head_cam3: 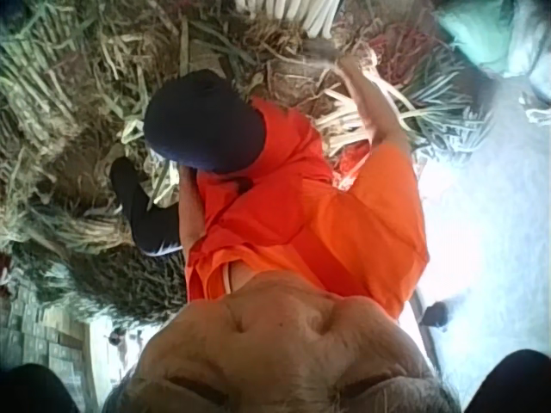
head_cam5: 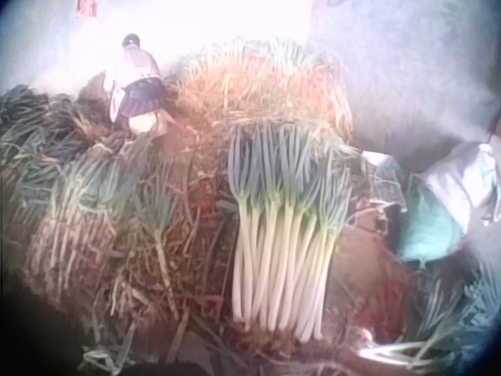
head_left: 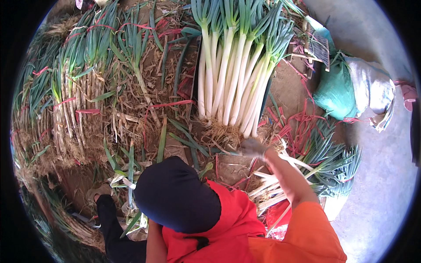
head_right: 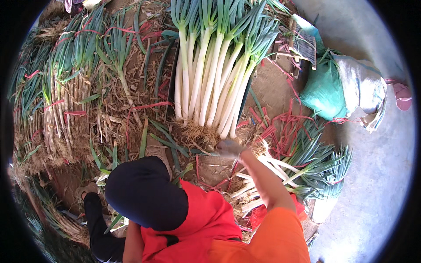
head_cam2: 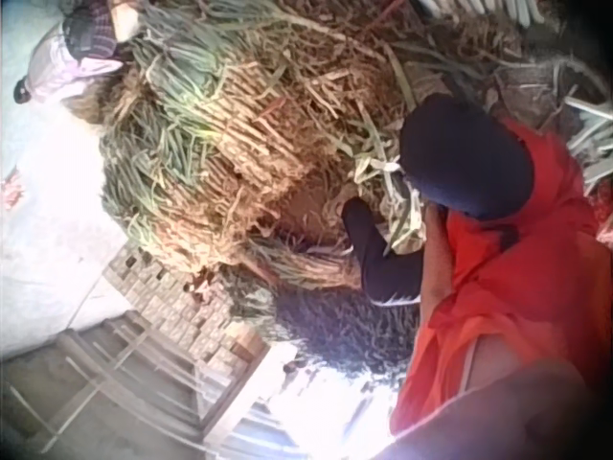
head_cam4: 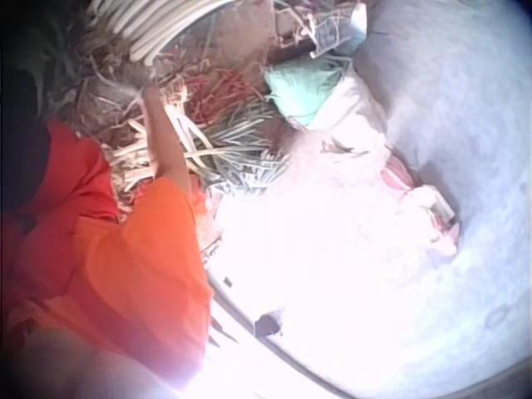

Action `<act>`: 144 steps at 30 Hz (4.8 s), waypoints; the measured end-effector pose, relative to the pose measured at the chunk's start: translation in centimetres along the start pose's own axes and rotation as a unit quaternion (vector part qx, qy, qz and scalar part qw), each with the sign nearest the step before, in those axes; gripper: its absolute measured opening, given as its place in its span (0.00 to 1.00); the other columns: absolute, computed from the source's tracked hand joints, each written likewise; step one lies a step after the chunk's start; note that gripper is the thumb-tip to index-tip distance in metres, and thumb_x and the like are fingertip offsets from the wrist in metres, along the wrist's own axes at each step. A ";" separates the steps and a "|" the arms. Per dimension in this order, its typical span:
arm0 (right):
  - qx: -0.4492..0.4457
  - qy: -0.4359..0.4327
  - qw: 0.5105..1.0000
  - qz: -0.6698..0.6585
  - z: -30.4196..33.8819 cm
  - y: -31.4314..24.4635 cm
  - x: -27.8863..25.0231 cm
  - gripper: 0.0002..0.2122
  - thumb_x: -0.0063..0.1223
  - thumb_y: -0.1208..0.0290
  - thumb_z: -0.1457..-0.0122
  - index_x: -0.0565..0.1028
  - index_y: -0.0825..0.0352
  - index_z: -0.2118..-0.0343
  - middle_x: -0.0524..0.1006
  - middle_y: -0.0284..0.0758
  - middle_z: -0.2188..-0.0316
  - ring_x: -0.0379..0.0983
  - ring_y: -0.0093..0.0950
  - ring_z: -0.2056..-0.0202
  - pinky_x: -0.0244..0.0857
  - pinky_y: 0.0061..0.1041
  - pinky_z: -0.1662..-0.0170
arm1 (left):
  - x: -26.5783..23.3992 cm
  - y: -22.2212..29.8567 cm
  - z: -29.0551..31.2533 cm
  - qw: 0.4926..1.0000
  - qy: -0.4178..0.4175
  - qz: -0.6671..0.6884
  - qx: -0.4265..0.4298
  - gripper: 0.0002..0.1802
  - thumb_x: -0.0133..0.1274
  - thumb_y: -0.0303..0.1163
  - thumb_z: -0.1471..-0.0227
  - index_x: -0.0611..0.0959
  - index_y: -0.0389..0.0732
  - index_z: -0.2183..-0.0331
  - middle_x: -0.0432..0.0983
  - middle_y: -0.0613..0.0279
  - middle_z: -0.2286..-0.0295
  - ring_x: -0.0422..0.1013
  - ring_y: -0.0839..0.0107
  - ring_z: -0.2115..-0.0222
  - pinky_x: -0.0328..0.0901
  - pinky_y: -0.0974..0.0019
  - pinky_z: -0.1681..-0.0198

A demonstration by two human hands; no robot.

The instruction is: The person cleans and sorts individual leeks from a pile, removing outer layers and roots, and then organizes them into bundles and ties the bundles with red ribbon.

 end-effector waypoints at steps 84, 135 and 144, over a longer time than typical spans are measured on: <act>-0.299 0.281 0.909 -0.074 -9.5 -25.7 -0.9 0.09 0.56 0.71 0.47 0.77 0.67 0.63 0.77 0.43 0.67 0.75 0.42 0.64 0.68 0.32 0.62 | -9.1 19.0 -12.2 0.984 0.160 -0.029 0.076 0.26 0.52 0.46 0.51 0.74 0.45 0.52 0.77 0.46 0.61 0.72 0.51 0.56 0.61 0.51 0.49; -0.441 0.043 0.879 -0.174 -1.5 -55.7 -0.1 0.06 0.49 0.62 0.40 0.69 0.57 0.66 0.64 0.23 0.81 0.59 0.15 0.83 0.48 0.15 0.83 | -12.9 9.2 19.2 0.726 0.220 0.597 0.260 0.20 0.55 0.40 0.50 0.80 0.34 0.60 0.75 0.63 0.70 0.69 0.73 0.68 0.64 0.67 0.61; -0.301 -0.153 0.796 -0.503 -3.6 -60.9 2.2 0.21 0.54 0.52 0.43 0.71 0.62 0.53 0.73 0.32 0.55 0.75 0.26 0.61 0.74 0.28 0.66 | -13.6 7.9 27.3 0.776 0.191 0.487 0.352 0.18 0.57 0.36 0.48 0.79 0.39 0.56 0.77 0.66 0.66 0.70 0.77 0.65 0.66 0.68 0.61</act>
Point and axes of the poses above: each hand's wrist, its own z-axis away from the middle knuckle, its own x-axis out of the palm, y = z × x, the point moved 5 cm from there along -z, towards the middle knuckle
